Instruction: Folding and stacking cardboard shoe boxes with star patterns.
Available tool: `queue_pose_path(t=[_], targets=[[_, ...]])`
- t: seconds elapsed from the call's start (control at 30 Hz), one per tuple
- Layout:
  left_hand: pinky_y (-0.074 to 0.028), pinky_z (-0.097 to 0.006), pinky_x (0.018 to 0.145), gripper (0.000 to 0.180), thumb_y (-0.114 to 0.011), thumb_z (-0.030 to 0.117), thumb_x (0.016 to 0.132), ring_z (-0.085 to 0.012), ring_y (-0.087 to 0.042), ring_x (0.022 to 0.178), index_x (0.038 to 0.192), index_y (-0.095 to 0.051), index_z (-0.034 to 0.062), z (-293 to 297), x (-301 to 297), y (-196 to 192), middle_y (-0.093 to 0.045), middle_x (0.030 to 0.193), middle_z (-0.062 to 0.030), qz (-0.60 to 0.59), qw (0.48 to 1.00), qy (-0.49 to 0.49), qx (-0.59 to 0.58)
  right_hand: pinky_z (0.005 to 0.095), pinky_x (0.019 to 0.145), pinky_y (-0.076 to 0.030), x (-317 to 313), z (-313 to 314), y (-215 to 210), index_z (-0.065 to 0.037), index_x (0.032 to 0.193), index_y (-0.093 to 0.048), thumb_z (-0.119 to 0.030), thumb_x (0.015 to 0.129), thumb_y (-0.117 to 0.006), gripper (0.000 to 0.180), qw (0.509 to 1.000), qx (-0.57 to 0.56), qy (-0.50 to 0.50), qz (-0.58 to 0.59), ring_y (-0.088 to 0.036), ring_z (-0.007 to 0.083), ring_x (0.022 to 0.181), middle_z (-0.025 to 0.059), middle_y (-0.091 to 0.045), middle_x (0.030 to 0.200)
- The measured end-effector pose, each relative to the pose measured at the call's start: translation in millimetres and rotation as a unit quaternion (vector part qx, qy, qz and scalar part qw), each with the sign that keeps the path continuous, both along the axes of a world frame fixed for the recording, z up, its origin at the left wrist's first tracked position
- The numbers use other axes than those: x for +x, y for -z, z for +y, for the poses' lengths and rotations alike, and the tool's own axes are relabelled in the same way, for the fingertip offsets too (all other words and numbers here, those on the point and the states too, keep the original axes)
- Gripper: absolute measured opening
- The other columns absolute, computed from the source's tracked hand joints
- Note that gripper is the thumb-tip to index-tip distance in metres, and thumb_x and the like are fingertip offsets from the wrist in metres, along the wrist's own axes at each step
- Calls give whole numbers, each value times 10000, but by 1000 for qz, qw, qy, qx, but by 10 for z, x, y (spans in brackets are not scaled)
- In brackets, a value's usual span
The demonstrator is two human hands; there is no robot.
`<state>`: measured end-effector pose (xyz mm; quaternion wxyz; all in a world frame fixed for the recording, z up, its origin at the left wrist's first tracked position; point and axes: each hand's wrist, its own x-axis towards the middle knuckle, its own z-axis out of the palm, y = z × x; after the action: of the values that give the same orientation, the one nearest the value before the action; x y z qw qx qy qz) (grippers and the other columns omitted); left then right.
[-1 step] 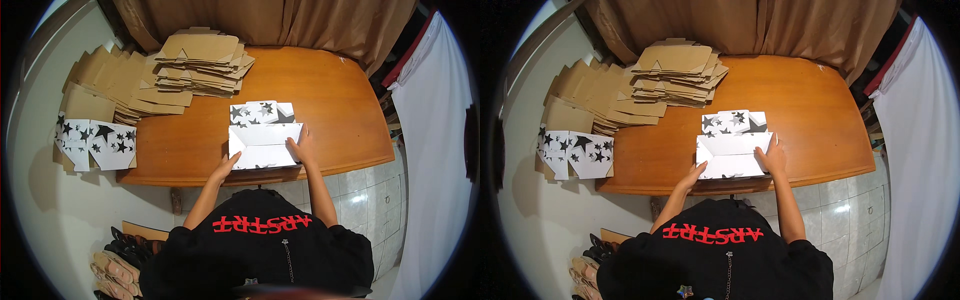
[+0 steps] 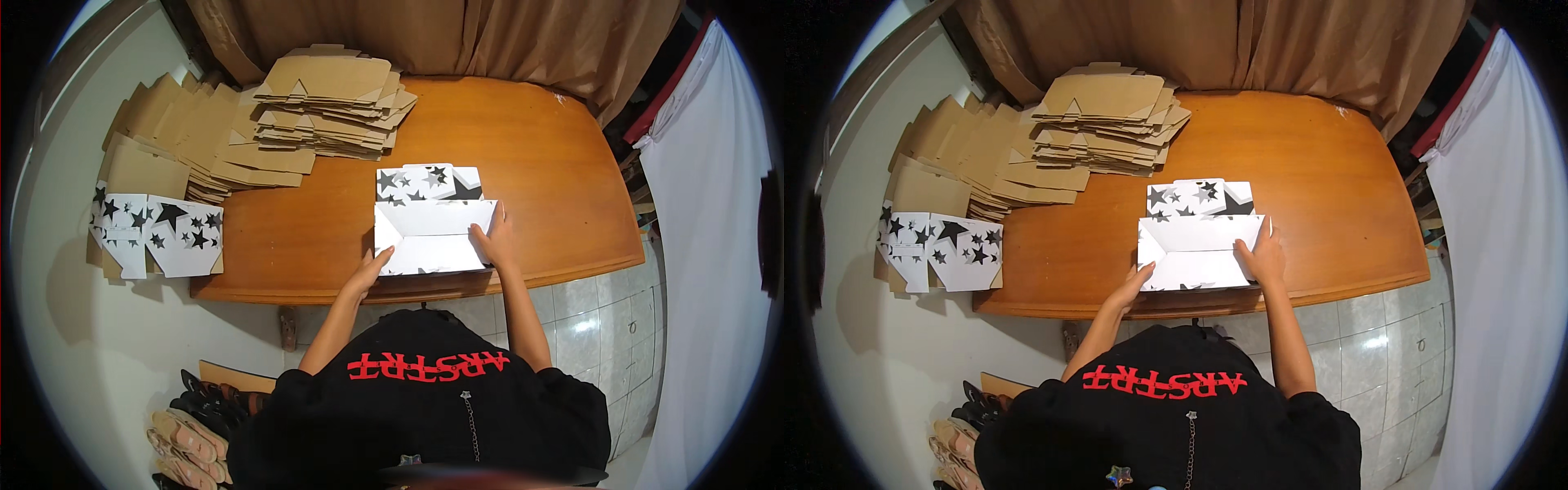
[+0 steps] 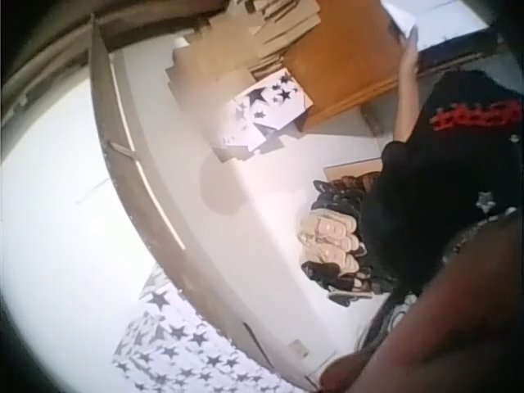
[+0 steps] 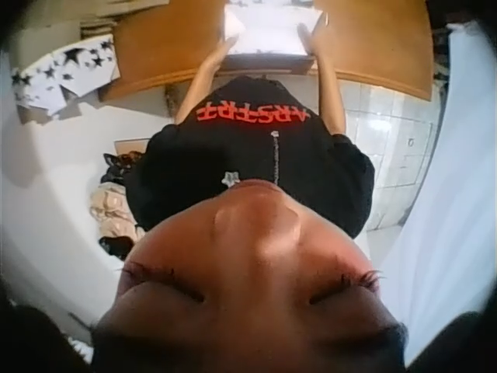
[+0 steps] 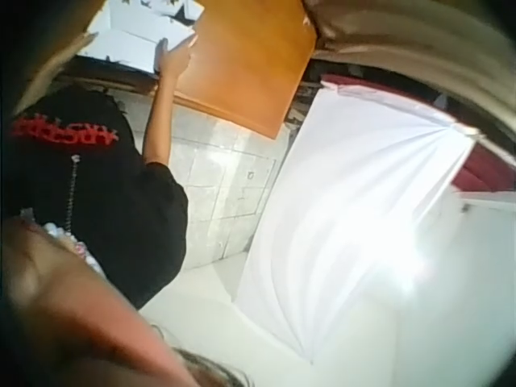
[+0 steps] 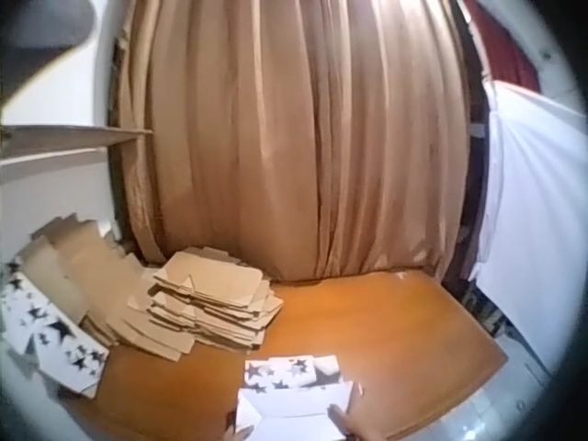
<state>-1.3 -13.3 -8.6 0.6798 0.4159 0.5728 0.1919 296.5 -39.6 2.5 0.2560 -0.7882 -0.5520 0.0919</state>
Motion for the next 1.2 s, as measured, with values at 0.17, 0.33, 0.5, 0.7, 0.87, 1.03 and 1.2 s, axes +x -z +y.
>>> queue_pose_path(t=[0.17, 0.33, 0.5, 0.7, 0.87, 1.03, 1.2], targets=[[-289, -373, 1035, 846, -661, 322, 770, -299, -295, 1284, 1409, -193, 27, 45, 116, -472, -292, 1383, -203, -126, 971, -41, 197, 453, 827, -450, -58, 70, -176, -16, 1390, -235, -403, 754, -625, 841, 991, 119, 48, 47, -515, 413, 1041, 270, -444, 1213], [-309, -381, 1004, 768, -705, 215, 676, -278, -363, 1166, 1348, -357, 79, 215, 144, -847, -311, 1254, -152, -71, 871, -68, 482, 431, 927, -387, -152, 207, -87, -8, 1398, -211, -381, 790, -602, 813, 965, 227, 61, 120, -430, 419, 1140, 291, -344, 1279], [-314, -464, 966, 759, -742, 226, 528, -368, -358, 1133, 1221, -461, 94, 67, 324, -1422, -343, 1216, -203, 35, 759, -78, 645, 415, 953, -367, -120, 293, 77, 3, 1392, -230, -443, 888, -489, 721, 951, 76, -63, 293, -412, 396, 1141, 307, -310, 1281], [-301, -506, 969, 667, -775, 275, 468, -396, -318, 1180, 1104, -580, 219, -62, 479, -1282, -336, 1289, -233, 222, 572, 22, 789, 309, 742, -483, -237, 274, -307, -41, 1350, -307, -511, 903, -423, 659, 858, 61, -52, 508, -516, 220, 1015, 159, -405, 1258], [-181, -520, 1019, 577, -750, 266, 537, -382, -272, 1234, 1093, -596, 247, -144, 694, -914, -322, 1311, -216, 263, 589, 73, 760, 392, 721, -508, -352, 149, -711, -72, 1399, -178, -559, 838, -489, 805, 810, 27, 30, 585, -508, 257, 1054, 165, -404, 1276], [-128, -515, 1042, 562, -721, 170, 587, -292, -230, 1284, 1122, -569, 256, -281, 1016, -548, -345, 1303, -99, 262, 519, 145, 800, 493, 872, -433, -295, 313, -386, -49, 1404, -144, -611, 745, -587, 972, 871, 11, 49, 488, -407, 376, 1152, 249, -345, 1293], [-189, -536, 1049, 623, -755, 188, 610, -361, -250, 1277, 1182, -509, 216, -162, 960, -363, -298, 1339, -127, 106, 632, 226, 733, 456, 954, -377, -190, 441, 34, -29, 1372, -240, -570, 685, -673, 975, 856, -27, 135, 499, -251, 388, 1255, 266, -95, 1345]])
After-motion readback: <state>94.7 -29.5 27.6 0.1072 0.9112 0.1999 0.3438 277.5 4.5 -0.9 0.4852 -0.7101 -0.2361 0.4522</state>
